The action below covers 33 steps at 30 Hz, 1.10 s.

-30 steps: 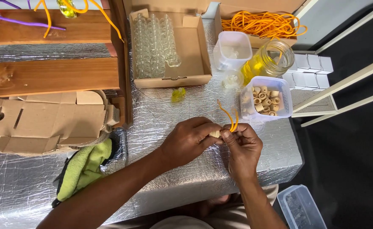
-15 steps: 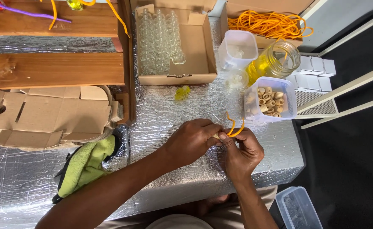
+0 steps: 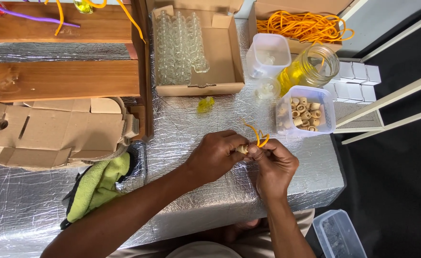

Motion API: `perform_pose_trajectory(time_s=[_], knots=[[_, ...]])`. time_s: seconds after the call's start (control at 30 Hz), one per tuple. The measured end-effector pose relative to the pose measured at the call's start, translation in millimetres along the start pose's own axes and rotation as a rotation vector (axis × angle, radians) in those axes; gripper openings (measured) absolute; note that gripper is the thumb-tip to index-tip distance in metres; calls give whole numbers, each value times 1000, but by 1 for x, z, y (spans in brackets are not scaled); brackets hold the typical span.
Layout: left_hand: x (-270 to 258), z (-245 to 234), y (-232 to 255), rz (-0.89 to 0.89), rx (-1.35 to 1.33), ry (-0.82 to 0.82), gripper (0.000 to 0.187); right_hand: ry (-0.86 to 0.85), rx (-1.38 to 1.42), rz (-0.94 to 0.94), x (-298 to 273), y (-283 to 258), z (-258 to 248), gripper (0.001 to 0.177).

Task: Assembling perfume bottle packaging by folding cardboard boxes, inserting bottles, and adding decorative yellow cords.

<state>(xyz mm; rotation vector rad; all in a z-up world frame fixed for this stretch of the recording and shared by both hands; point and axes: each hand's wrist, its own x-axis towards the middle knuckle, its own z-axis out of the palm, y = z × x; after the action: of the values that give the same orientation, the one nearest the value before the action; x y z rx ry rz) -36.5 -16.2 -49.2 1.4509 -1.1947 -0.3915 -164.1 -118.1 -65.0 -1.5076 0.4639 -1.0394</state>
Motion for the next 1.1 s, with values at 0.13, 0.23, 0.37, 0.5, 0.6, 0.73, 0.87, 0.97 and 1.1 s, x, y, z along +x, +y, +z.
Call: perform_pose_trajectory(time_s=[0.13,0.23,0.37,0.5,0.6,0.73,0.87,0.97,1.1], knots=[[4,-9,-2,-20,54,-4,18,-29,36,130,11,-14,-4,8],[8,-14,-9,-38,-49,17,21,-117,-394,-110,21,-39,-10,10],[7,-11,-24,-124,-356,-57,35,-343,-604,-493,32,-53,-12,23],[10,-23,-5,-324,-514,-187,64,-668,-643,-488,41,-47,-20,32],[8,-20,-12,-396,-543,-218,66,-704,-575,-343,46,-60,-9,25],[17,-32,-7,-420,-526,-213,67,-742,-477,-166,59,-59,4,21],[24,-50,-16,-312,268,347,28,-741,-494,-219,83,-41,8,16],[25,-59,-20,-347,607,369,45,-732,-568,-292,107,-49,24,17],[26,-57,-35,-426,705,175,51,-817,-631,-369,129,-66,57,22]])
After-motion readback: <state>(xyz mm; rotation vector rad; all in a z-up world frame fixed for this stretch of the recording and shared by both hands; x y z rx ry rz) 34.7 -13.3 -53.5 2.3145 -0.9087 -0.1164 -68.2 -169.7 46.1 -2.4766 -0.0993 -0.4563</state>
